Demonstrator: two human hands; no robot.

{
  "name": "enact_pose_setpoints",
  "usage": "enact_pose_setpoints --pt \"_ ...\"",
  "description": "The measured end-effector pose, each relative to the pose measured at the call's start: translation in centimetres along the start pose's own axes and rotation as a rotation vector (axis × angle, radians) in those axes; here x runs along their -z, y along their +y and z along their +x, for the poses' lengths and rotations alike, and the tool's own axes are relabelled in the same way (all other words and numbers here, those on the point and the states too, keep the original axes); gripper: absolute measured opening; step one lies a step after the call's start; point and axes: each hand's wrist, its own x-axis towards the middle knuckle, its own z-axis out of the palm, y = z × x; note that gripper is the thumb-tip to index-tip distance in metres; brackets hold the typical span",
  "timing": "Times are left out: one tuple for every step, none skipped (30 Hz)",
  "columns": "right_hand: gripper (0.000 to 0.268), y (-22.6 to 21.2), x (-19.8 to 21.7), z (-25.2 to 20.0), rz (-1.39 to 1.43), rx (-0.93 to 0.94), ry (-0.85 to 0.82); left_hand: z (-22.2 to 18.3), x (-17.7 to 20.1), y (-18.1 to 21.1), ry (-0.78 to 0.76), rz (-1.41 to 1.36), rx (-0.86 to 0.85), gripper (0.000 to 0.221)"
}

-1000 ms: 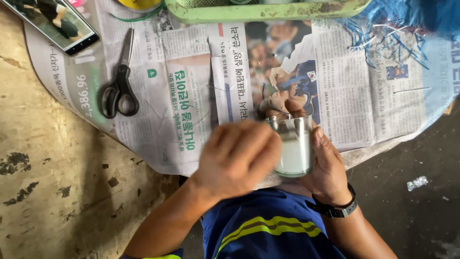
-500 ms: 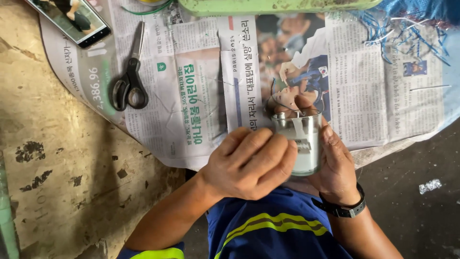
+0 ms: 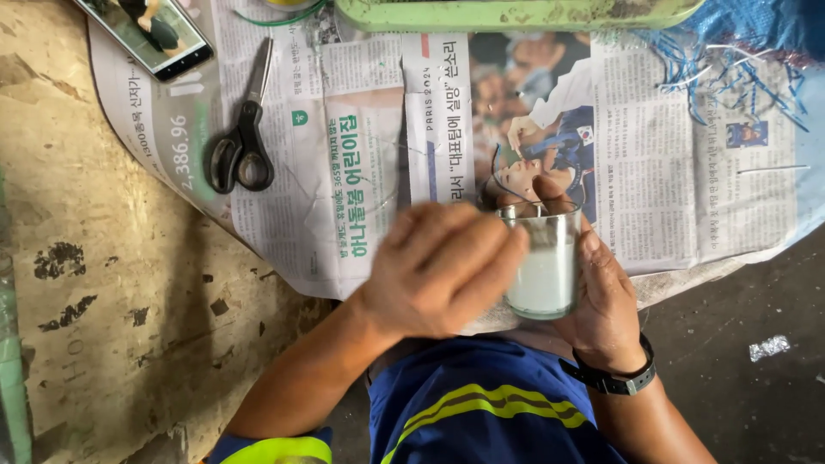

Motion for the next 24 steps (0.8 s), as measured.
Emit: enact_pose_setpoints --pt "0.08 0.0 0.3 0.0 -0.003 0.0 0.002 0.0 -0.3 0.3 0.002 -0.002 0.001 0.016" --pt "0.079 0.1 0.6 0.0 0.02 -0.005 -0.024 -0.1 -0.5 0.7 -0.025 -0.018 0.018 0.013" --pt "0.078 0.2 0.8 0.0 0.042 -0.01 -0.051 -0.1 -0.7 1.2 -0.053 -0.034 0.035 0.01" --pt "0.078 0.1 0.7 -0.1 0.044 -0.011 -0.055 0.6 0.1 0.6 -0.054 -0.029 0.034 0.01" --pt "0.08 0.0 0.6 -0.1 0.084 -0.022 -0.073 1.4 0.9 0.0 -0.05 -0.024 0.079 0.006" --pt "0.082 -0.2 0.6 -0.2 0.12 -0.028 -0.087 2.2 1.5 -0.6 -0.042 -0.026 0.122 0.002" --pt "0.082 -0.2 0.7 0.2 0.12 -0.023 -0.086 2.5 1.6 -0.4 -0.04 -0.029 0.118 0.002" --pt "0.079 -0.2 0.8 0.2 0.099 -0.024 -0.107 2.7 1.7 0.2 -0.04 -0.016 0.051 0.008" --pt "0.075 -0.2 0.9 0.1 0.079 -0.026 -0.128 2.7 1.9 0.8 -0.04 -0.003 -0.015 0.014" --pt "0.075 0.0 0.8 0.0 0.08 -0.033 -0.129 2.0 1.3 0.5 -0.043 0.0 -0.01 0.014" --pt "0.076 0.0 0.6 -0.1 0.039 -0.019 -0.074 1.4 0.8 0.1 -0.057 0.039 0.057 0.01" --pt "0.077 0.1 0.3 0.0 0.0 0.003 -0.02 0.8 0.3 -0.5 -0.069 0.079 0.114 0.011" --pt "0.077 -0.1 0.1 0.1 0.003 0.004 -0.023 0.5 0.4 -0.2 -0.07 0.082 0.111 0.011" --pt "0.08 -0.4 0.0 0.2 -0.027 -0.006 -0.056 0.3 0.3 0.0 -0.036 0.045 0.055 0.018" --pt "0.082 -0.7 -0.1 0.2 -0.057 -0.017 -0.089 0.0 0.2 0.3 -0.003 0.007 -0.001 0.027" --pt "0.082 -0.6 0.4 0.1 -0.06 -0.023 -0.084 0.1 0.1 0.5 -0.003 0.003 0.006 0.027" --pt "0.083 -0.5 0.8 -0.1 0.007 -0.033 -0.105 0.3 0.0 0.7 -0.045 0.002 0.014 0.019" --pt "0.084 -0.3 1.0 0.1 0.08 -0.04 -0.134 0.5 0.1 0.6 -0.089 0.009 0.015 0.014" --pt "0.084 -0.2 0.6 0.0 0.083 -0.042 -0.137 1.0 0.8 0.2 -0.091 0.013 0.015 0.014" --pt "0.084 -0.3 0.2 -0.1 0.014 -0.02 -0.083 1.6 1.4 -0.4 -0.066 0.006 0.053 0.008" --pt "0.084 -0.3 -0.1 -0.2 -0.054 0.002 -0.028 2.1 1.9 -0.9 -0.041 -0.001 0.092 0.008" --pt "0.084 -0.3 0.3 0.0 -0.061 0.002 -0.019 2.6 2.0 -0.5 -0.037 -0.011 0.096 0.008" --pt "0.082 -0.2 0.7 0.1 -0.016 0.007 -0.065 3.0 2.2 -0.1 -0.051 0.013 0.037 0.012" --pt "0.08 0.0 1.0 0.2 0.032 0.005 -0.116 3.3 2.5 0.4 -0.068 0.042 -0.018 0.017"
